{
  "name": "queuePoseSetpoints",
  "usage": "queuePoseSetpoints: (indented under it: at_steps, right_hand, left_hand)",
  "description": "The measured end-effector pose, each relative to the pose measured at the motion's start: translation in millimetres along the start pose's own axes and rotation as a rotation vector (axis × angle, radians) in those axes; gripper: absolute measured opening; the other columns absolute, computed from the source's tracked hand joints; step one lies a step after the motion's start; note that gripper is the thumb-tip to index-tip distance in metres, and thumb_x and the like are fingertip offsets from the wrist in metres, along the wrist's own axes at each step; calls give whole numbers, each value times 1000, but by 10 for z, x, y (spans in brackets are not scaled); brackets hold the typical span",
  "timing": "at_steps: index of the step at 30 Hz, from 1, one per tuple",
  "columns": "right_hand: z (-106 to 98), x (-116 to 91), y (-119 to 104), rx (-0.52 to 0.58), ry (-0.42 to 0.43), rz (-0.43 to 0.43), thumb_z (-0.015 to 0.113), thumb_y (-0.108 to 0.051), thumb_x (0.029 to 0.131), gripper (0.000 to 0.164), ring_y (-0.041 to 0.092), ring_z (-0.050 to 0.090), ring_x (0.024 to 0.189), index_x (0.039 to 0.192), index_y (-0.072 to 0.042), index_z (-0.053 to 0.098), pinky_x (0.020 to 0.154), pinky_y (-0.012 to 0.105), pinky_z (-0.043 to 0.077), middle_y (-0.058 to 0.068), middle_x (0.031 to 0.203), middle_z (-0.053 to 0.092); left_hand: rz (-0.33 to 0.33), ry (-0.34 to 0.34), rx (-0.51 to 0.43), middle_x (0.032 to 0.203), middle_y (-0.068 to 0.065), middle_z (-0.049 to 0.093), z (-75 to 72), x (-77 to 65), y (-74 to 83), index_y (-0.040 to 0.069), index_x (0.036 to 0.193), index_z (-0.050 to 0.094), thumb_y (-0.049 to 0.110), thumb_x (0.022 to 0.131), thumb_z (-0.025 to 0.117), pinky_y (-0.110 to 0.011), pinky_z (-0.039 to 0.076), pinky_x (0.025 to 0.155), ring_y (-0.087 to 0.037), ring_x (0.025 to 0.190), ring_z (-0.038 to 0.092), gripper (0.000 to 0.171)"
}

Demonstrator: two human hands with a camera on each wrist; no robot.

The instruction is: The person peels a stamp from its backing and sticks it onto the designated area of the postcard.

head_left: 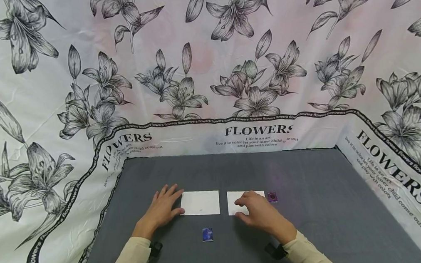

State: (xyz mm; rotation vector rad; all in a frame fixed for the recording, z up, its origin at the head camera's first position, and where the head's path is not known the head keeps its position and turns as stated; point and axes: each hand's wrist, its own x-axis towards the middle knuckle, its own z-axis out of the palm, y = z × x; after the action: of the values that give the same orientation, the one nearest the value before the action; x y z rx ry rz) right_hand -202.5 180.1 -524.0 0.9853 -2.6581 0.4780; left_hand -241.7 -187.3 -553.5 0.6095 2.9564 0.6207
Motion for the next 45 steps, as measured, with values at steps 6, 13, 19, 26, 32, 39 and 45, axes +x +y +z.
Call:
queuePoseSetpoints:
  at_steps: [6, 13, 19, 26, 32, 39, 45]
  right_hand:
    - [108, 30, -68, -2, 22, -39, 90, -14, 84, 22, 22, 68, 87, 103, -5, 82, 78, 39, 59, 4, 91, 74]
    - [218, 74, -187, 24, -10, -43, 89, -15, 86, 23, 20, 66, 86, 106, -5, 83, 75, 36, 57, 3, 92, 74]
    - [345, 103, -286, 9, -36, -43, 88, -18, 87, 23, 20, 68, 88, 106, -5, 83, 77, 37, 58, 2, 93, 75]
    - [469, 119, -421, 14, -65, -38, 87, -19, 87, 19, 20, 70, 92, 102, -9, 82, 81, 37, 59, 1, 95, 76]
    - [611, 126, -516, 10, -111, -5, 88, -24, 89, 19, 15, 65, 87, 101, -11, 81, 79, 34, 57, -2, 90, 70]
    - [746, 134, -599, -32, -87, 16, 90, -30, 88, 20, 10, 56, 80, 98, -14, 82, 75, 32, 53, -6, 83, 63]
    - [802, 115, -667, -51, -42, 41, 89, -29, 88, 20, 11, 58, 80, 98, -13, 83, 75, 32, 54, -5, 84, 65]
  left_hand:
    - [-9, -15, -7, 172, -25, 40, 29, 28, -9, 8, 161, 54, 33, 100, 80, -80, 25, 123, -56, 160, 30, 71]
    - [-30, -29, -21, 173, -25, 39, 60, 38, -11, 9, 161, 53, 32, 101, 80, -79, 25, 123, -56, 161, 29, 70]
    - [-48, -38, -29, 173, -25, 39, 97, 44, -30, 10, 162, 53, 32, 101, 80, -77, 26, 124, -55, 162, 28, 70]
    - [-61, -53, -30, 174, -25, 38, 105, 56, -27, 11, 163, 52, 33, 101, 79, -76, 25, 125, -55, 163, 27, 72]
    - [-67, -56, -16, 173, -25, 38, 111, 47, -20, 10, 163, 52, 34, 101, 80, -75, 24, 126, -55, 162, 27, 72]
    - [-64, -54, -24, 173, -26, 38, 110, 45, -14, 9, 162, 52, 32, 101, 80, -75, 23, 126, -56, 162, 27, 71]
    - [-60, -70, -25, 174, -27, 36, 124, 43, -10, 8, 163, 50, 31, 101, 79, -76, 21, 127, -57, 162, 25, 72]
